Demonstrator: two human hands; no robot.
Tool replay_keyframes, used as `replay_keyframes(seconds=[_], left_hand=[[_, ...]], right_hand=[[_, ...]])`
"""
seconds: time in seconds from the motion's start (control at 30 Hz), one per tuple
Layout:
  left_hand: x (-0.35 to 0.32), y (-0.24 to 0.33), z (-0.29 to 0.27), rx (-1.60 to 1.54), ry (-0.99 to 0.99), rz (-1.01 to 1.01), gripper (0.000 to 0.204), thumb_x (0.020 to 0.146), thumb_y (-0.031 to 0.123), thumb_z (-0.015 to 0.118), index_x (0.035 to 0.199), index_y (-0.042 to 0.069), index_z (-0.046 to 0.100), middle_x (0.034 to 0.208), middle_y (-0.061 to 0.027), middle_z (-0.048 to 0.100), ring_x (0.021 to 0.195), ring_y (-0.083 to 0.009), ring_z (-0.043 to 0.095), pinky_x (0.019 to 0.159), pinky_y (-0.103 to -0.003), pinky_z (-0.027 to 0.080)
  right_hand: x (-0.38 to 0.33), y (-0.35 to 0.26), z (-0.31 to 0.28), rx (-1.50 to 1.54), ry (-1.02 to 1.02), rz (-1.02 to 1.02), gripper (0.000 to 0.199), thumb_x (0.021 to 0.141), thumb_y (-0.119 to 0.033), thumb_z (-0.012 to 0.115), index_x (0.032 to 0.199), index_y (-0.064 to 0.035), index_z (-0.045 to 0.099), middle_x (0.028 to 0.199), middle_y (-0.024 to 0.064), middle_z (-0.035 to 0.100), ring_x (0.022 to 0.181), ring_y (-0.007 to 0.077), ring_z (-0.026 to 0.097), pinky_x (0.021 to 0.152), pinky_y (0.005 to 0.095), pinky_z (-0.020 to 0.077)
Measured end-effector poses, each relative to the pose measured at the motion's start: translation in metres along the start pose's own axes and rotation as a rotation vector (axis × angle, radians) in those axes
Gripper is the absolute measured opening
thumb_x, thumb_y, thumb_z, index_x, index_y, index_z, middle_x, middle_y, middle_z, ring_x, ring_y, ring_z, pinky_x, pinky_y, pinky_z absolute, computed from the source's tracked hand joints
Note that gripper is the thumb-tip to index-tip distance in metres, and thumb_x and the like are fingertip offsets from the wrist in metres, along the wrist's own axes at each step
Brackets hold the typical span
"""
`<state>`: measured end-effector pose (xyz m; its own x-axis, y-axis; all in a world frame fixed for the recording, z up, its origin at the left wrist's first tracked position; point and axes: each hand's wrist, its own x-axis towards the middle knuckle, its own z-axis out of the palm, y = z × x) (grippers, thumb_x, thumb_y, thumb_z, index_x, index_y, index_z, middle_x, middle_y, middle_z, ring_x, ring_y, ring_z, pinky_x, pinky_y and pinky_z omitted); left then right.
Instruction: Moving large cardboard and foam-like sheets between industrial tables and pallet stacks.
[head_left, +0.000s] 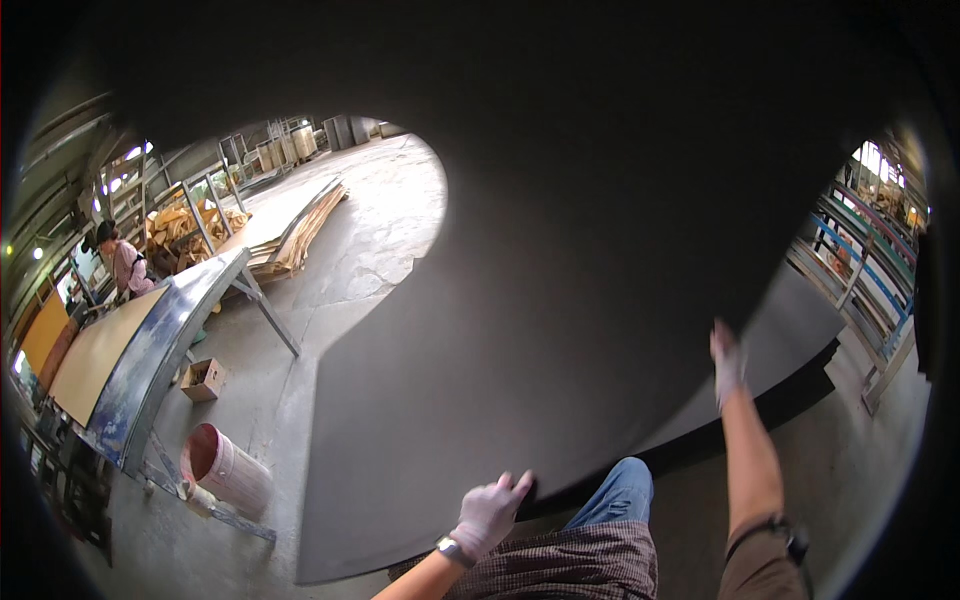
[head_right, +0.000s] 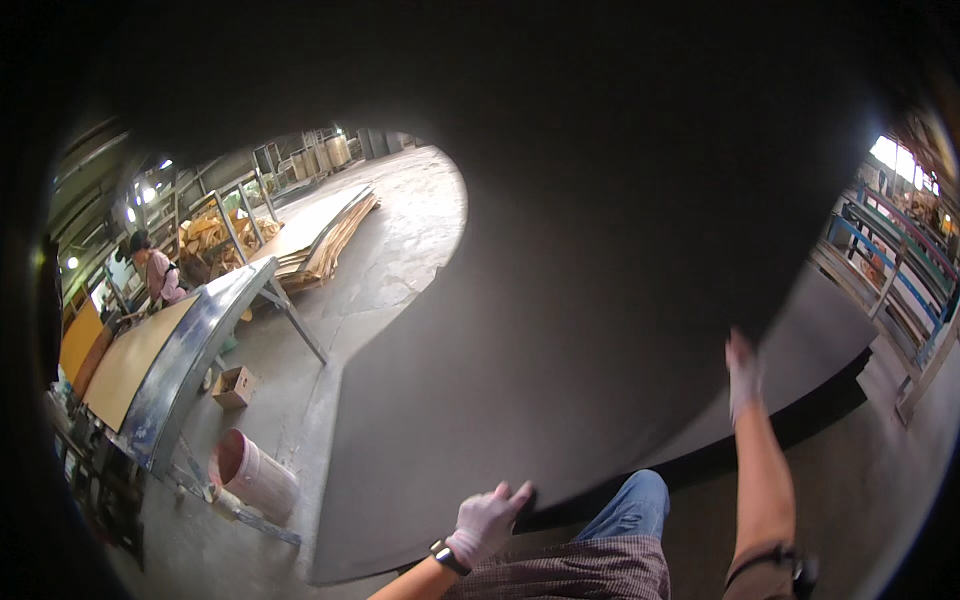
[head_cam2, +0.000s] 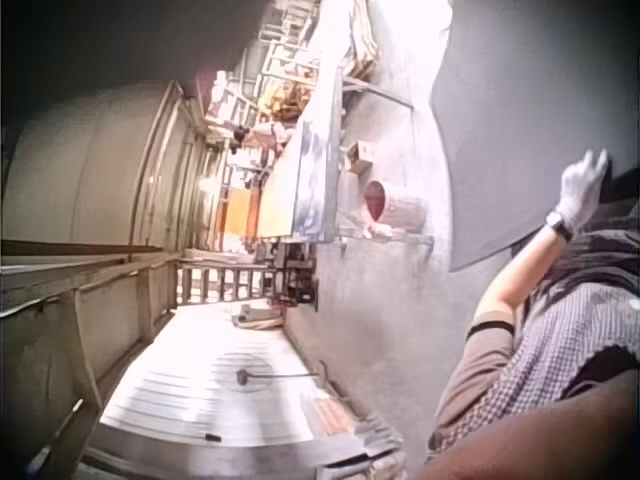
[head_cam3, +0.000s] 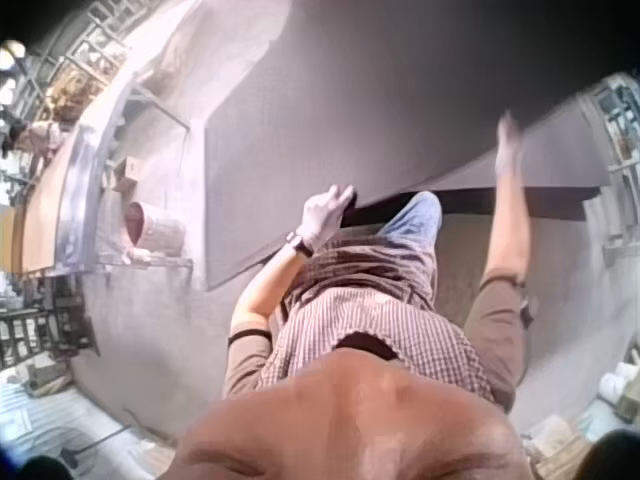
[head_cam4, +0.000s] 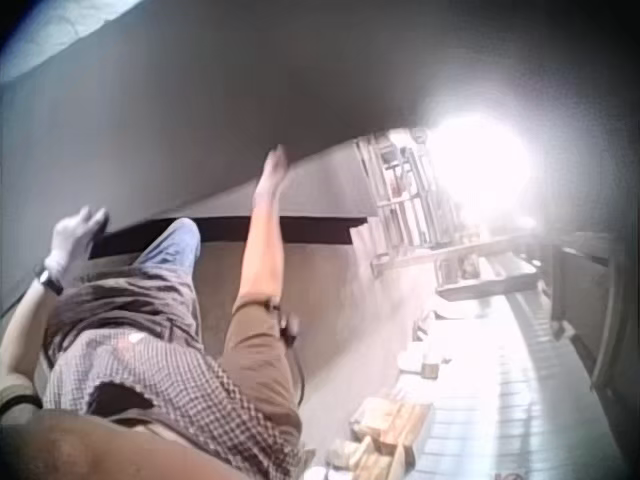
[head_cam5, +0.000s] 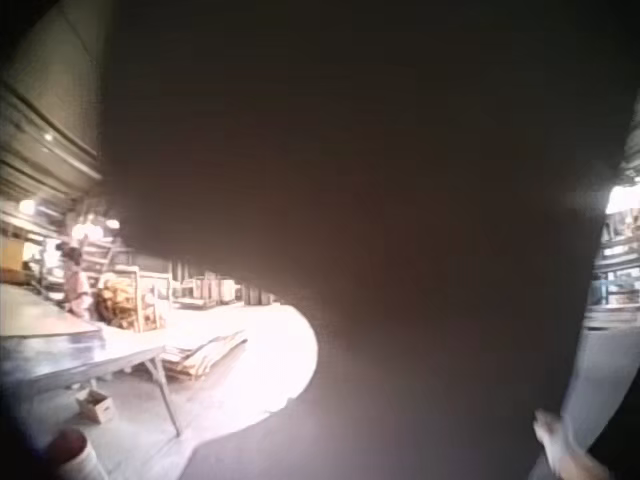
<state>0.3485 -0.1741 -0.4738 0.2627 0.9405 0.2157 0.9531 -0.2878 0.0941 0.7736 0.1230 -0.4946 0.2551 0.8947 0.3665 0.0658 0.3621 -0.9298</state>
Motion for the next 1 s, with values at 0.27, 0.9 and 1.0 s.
replay_keyframes(seconds=[0.27,0.9,1.0], left_hand=[[-0.029,-0.064,-0.002,0.128,-0.107,0.05,0.028,0.074,0.009,0.057,0.1,0.018,0.06,0.075,-0.0045,0.055,0.065,-0.0221,0.06,0.055,-0.036,0.048],[-0.098,-0.155,-0.006,0.173,0.109,-0.05,0.038,0.055,0.008,0.063,0.092,0.015,0.057,0.069,-0.0041,0.051,0.066,-0.0244,0.055,0.055,-0.038,0.046],[-0.045,-0.128,-0.004,0.086,0.068,-0.027,0.039,0.055,0.006,0.064,0.093,0.014,0.054,0.073,-0.0055,0.053,0.069,-0.0251,0.056,0.057,-0.038,0.047]], right_hand=[[-0.309,0.169,-0.06,0.136,0.662,0.51,0.033,0.079,-0.012,0.071,0.111,-0.0095,0.066,0.104,0.0021,0.064,0.084,0.0149,0.06,0.075,0.0311,0.0508],[-0.256,0.124,-0.152,0.181,0.701,0.612,0.026,0.071,-0.008,0.062,0.096,-0.0127,0.062,0.086,0.0011,0.054,0.081,0.0167,0.053,0.087,0.0394,0.0468],[-0.287,0.07,-0.009,0.227,0.469,0.611,0.05,0.069,0.009,0.064,0.115,-0.0105,0.059,0.119,0.0022,0.051,0.104,0.0184,0.048,0.098,0.0338,0.0377]])
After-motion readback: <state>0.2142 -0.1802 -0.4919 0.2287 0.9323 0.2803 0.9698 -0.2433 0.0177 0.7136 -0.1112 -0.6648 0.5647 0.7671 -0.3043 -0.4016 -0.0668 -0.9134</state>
